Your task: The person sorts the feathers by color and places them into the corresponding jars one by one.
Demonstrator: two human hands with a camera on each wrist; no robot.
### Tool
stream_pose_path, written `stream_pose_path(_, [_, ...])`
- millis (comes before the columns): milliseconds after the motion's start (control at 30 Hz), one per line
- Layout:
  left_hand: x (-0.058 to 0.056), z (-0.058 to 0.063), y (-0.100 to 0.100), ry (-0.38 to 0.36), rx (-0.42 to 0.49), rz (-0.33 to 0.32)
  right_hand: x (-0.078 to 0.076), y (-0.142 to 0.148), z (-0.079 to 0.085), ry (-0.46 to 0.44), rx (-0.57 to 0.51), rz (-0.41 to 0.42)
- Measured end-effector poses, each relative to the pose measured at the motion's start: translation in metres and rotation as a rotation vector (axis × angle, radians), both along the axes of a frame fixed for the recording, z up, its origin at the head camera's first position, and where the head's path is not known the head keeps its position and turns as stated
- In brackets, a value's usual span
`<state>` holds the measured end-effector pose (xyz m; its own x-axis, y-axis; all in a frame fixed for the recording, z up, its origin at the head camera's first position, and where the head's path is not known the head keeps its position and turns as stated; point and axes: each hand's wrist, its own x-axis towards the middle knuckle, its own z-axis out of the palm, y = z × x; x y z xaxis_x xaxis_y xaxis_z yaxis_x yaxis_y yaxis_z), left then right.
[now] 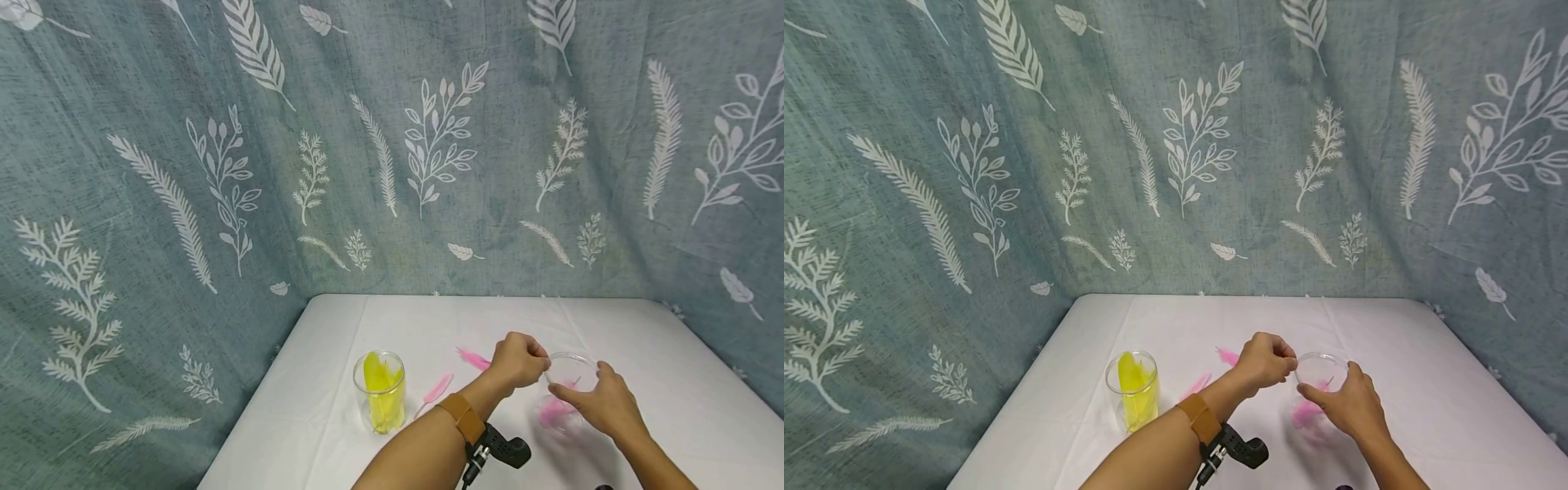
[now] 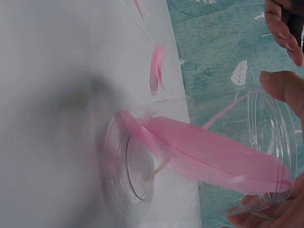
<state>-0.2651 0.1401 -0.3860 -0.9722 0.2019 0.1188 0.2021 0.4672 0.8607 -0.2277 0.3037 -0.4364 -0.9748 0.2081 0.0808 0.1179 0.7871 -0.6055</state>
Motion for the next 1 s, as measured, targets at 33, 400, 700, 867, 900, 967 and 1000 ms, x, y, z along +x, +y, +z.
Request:
stream_pose_path(33, [-0.001,-0.001,-0.001,0.005,0.002,0.004,0.000,0.000,0.000,0.000,-0.002,0.000])
stream_pose_path(400, [-0.009,-0.012,-0.021,0.008,0.028,0.031,-0.001,0.000,-0.001,0.003,0.003,-0.019])
stream_pose_path(700, [-0.011,-0.015,-0.032,0.002,0.051,0.031,-0.001,0.000,0.000,-0.009,0.000,-0.009])
stream_pose_path(867, [-0.013,-0.022,-0.041,-0.005,0.072,0.036,-0.001,-0.001,0.000,-0.013,-0.004,-0.014])
stream_pose_path(900, [-0.014,-0.024,-0.043,-0.008,0.073,0.037,-0.001,-0.001,0.000,-0.014,-0.005,-0.015])
stream_pose_path(967, [-0.015,-0.026,-0.046,-0.012,0.073,0.040,-0.001,-0.001,0.000,-0.013,-0.006,-0.017])
stream_pose_path(1000, [-0.016,-0.026,-0.048,-0.012,0.070,0.041,-0.002,-0.001,0.000,-0.011,-0.006,-0.017])
